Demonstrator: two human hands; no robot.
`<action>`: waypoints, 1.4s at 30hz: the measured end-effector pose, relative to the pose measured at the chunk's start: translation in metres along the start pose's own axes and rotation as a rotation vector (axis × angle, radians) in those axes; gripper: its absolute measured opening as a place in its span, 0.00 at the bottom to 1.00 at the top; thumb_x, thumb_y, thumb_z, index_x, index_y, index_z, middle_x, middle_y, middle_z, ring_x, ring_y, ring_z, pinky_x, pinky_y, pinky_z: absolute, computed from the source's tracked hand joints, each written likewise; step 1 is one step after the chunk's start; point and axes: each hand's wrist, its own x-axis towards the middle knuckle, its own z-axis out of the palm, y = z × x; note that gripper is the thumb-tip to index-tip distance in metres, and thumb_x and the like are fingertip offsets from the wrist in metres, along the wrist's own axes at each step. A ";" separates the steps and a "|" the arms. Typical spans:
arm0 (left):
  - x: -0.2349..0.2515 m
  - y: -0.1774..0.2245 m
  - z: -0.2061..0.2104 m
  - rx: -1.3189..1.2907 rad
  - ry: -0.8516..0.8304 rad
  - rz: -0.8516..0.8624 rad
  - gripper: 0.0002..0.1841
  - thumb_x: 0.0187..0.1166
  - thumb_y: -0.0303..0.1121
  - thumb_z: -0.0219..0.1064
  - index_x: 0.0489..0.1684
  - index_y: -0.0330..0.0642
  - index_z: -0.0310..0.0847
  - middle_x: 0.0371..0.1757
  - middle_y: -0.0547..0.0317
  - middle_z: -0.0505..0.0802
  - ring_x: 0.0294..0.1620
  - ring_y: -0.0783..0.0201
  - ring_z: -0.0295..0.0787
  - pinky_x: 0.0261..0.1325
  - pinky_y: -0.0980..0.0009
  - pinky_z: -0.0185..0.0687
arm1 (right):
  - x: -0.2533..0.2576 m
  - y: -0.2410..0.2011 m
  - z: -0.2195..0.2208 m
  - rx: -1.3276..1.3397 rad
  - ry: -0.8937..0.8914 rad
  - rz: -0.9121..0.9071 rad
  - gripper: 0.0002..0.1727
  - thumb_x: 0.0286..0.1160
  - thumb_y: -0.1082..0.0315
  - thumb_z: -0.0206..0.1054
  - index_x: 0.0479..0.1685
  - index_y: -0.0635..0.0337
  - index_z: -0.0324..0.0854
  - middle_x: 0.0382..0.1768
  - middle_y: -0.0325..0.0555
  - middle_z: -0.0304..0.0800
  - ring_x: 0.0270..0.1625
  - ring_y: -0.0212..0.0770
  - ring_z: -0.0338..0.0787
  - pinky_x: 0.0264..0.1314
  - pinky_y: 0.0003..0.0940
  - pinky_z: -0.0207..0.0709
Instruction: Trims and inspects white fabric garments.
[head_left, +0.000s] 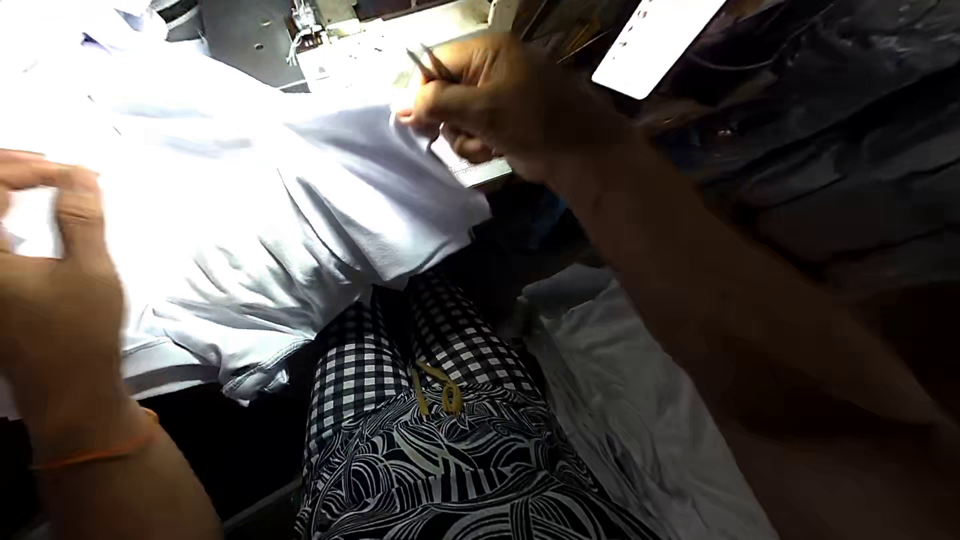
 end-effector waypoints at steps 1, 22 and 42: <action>-0.007 0.013 0.001 0.050 -0.022 0.022 0.23 0.90 0.47 0.57 0.65 0.35 0.82 0.76 0.41 0.80 0.81 0.51 0.72 0.83 0.54 0.65 | -0.004 0.001 0.008 0.030 -0.012 0.002 0.12 0.85 0.70 0.61 0.29 0.55 0.79 0.20 0.28 0.81 0.12 0.18 0.66 0.11 0.14 0.58; -0.059 0.135 0.018 -0.566 -0.308 -0.101 0.18 0.79 0.40 0.72 0.56 0.33 0.89 0.57 0.49 0.93 0.56 0.65 0.92 0.59 0.68 0.89 | -0.030 0.015 0.108 0.322 0.092 -0.041 0.12 0.78 0.48 0.70 0.29 0.38 0.85 0.14 0.25 0.74 0.13 0.17 0.67 0.14 0.12 0.61; -0.036 0.105 0.027 -1.480 0.009 -0.709 0.13 0.87 0.28 0.53 0.52 0.51 0.85 0.37 0.63 0.92 0.34 0.73 0.91 0.40 0.74 0.90 | -0.032 0.026 0.094 0.765 0.419 0.030 0.16 0.79 0.78 0.53 0.42 0.50 0.87 0.18 0.32 0.83 0.10 0.17 0.69 0.12 0.10 0.64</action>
